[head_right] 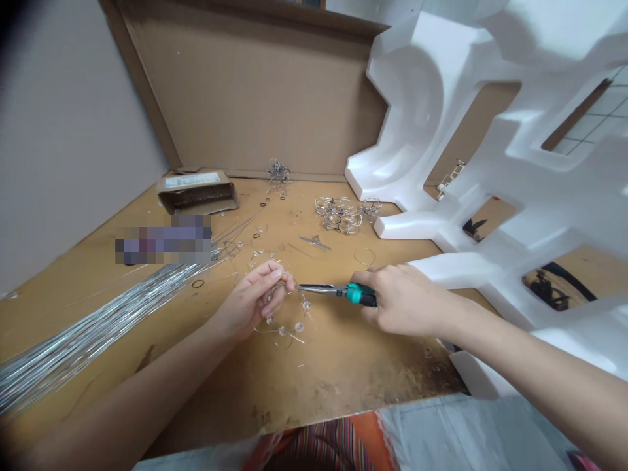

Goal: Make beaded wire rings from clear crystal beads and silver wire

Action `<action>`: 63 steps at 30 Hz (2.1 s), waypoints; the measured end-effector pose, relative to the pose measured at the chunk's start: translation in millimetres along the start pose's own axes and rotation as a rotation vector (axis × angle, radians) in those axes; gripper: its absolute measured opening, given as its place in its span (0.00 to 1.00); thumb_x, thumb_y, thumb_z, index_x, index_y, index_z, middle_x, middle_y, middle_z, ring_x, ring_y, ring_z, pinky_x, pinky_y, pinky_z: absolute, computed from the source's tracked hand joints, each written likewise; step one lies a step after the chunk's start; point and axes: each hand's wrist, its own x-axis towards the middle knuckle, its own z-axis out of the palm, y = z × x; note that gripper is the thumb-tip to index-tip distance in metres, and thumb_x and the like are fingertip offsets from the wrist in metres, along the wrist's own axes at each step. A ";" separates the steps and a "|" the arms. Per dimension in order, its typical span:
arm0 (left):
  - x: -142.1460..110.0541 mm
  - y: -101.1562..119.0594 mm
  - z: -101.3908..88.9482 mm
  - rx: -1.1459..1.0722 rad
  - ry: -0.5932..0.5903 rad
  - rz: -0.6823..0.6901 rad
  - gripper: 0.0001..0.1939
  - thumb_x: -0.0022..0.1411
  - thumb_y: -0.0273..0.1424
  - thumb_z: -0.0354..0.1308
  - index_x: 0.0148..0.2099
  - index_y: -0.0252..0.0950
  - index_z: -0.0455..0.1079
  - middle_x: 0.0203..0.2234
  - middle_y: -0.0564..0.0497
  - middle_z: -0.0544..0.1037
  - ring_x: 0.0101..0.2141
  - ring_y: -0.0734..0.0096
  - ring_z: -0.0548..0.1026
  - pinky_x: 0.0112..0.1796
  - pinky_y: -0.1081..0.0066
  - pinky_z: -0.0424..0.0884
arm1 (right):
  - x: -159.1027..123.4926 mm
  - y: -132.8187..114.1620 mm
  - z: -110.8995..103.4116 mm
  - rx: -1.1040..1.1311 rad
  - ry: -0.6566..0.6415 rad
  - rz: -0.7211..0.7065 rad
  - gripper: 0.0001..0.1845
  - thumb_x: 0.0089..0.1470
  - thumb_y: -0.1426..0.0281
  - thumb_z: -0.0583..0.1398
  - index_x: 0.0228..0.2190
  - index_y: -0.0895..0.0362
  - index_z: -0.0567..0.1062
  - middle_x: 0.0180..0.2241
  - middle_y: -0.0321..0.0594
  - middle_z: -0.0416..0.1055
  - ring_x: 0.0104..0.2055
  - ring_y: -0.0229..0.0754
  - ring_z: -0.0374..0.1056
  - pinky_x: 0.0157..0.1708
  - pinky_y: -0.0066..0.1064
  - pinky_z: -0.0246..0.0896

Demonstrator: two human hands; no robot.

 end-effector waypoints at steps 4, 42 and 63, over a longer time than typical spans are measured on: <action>-0.5 -0.5 -0.1 0.000 -0.012 -0.033 0.09 0.61 0.33 0.49 0.31 0.34 0.62 0.27 0.54 0.71 0.13 0.88 0.55 0.15 0.80 0.53 | 3.4 -6.1 1.3 0.005 -0.044 -0.001 0.04 0.45 0.70 0.52 0.27 0.53 0.65 0.21 0.35 0.68 0.22 0.38 0.61 0.22 0.28 0.44; -1.7 -9.6 9.2 0.444 0.277 0.003 0.12 0.58 0.40 0.51 0.34 0.36 0.67 0.22 0.55 0.67 0.20 0.77 0.66 0.23 0.75 0.65 | -6.2 -35.5 19.2 -0.213 0.257 0.158 0.11 0.49 0.64 0.52 0.32 0.55 0.69 0.26 0.42 0.66 0.30 0.44 0.62 0.24 0.30 0.39; -5.5 -9.2 12.1 0.477 0.282 0.019 0.12 0.59 0.38 0.49 0.35 0.36 0.67 0.22 0.55 0.67 0.20 0.79 0.65 0.23 0.77 0.64 | -2.1 -41.9 23.2 -0.247 0.245 0.212 0.10 0.49 0.64 0.52 0.32 0.55 0.69 0.26 0.40 0.66 0.29 0.43 0.60 0.22 0.29 0.33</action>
